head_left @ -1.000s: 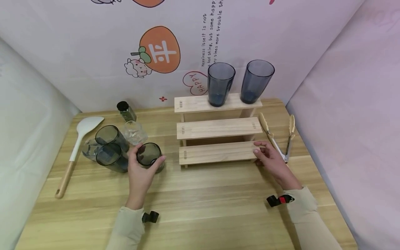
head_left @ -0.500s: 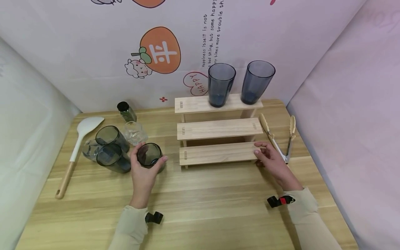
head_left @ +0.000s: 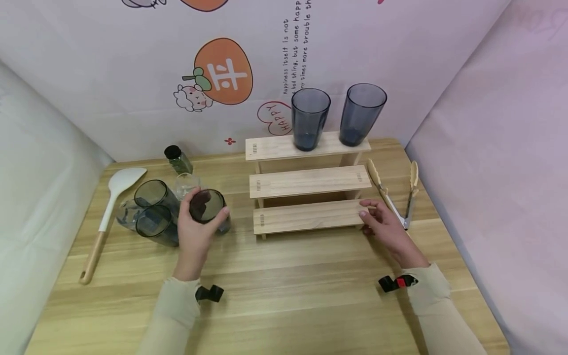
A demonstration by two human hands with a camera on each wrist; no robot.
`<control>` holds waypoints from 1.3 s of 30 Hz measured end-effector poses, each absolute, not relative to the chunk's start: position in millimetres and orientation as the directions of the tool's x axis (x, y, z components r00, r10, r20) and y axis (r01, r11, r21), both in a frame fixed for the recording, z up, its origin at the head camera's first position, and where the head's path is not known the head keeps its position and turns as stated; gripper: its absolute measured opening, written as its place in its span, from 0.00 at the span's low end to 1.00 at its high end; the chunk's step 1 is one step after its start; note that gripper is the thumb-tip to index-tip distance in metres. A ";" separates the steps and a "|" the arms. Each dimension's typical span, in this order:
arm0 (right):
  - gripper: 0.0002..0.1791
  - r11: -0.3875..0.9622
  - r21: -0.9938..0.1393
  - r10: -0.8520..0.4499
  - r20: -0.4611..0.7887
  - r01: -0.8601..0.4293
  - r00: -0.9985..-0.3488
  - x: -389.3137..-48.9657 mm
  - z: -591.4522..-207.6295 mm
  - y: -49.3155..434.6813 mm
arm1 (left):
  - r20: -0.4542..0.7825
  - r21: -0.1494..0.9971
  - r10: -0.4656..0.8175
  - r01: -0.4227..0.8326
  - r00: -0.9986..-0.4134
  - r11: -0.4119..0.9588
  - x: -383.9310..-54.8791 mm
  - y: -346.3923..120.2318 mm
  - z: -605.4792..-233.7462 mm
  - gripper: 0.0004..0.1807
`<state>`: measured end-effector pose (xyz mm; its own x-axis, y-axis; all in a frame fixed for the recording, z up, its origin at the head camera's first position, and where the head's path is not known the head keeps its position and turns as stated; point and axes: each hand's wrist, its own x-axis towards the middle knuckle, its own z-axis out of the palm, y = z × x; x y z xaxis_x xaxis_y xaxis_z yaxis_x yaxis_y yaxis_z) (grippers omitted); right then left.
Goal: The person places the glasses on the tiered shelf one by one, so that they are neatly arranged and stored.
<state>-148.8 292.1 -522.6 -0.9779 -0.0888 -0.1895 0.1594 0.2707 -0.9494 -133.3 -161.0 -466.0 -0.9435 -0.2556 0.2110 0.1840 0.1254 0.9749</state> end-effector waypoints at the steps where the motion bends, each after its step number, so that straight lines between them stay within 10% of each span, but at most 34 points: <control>1: 0.28 0.269 -0.950 -0.086 -0.189 0.159 -0.978 -148.8 -522.9 292.2 | 0.212 0.975 -0.236 0.188 -0.948 0.119 -136.9 -162.0 -458.0 0.42; 18: 0.25 0.271 -0.952 -0.097 -0.177 0.145 -0.979 -150.8 -525.5 294.1 | 0.339 0.940 0.101 0.331 -0.935 -0.086 -236.6 -127.9 -332.3 0.38; 39: 0.24 0.270 -0.949 -0.094 -0.196 0.164 -0.976 -153.7 -525.9 296.9 | 0.238 0.971 0.229 0.229 -0.944 -0.067 -288.6 -77.5 -325.1 0.40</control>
<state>-153.7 296.9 -525.9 -0.9762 -0.0941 -0.1956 0.1641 0.2699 -0.9488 -288.6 -77.5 -325.1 -0.9439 0.2286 0.2384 0.2291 -0.0668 0.9711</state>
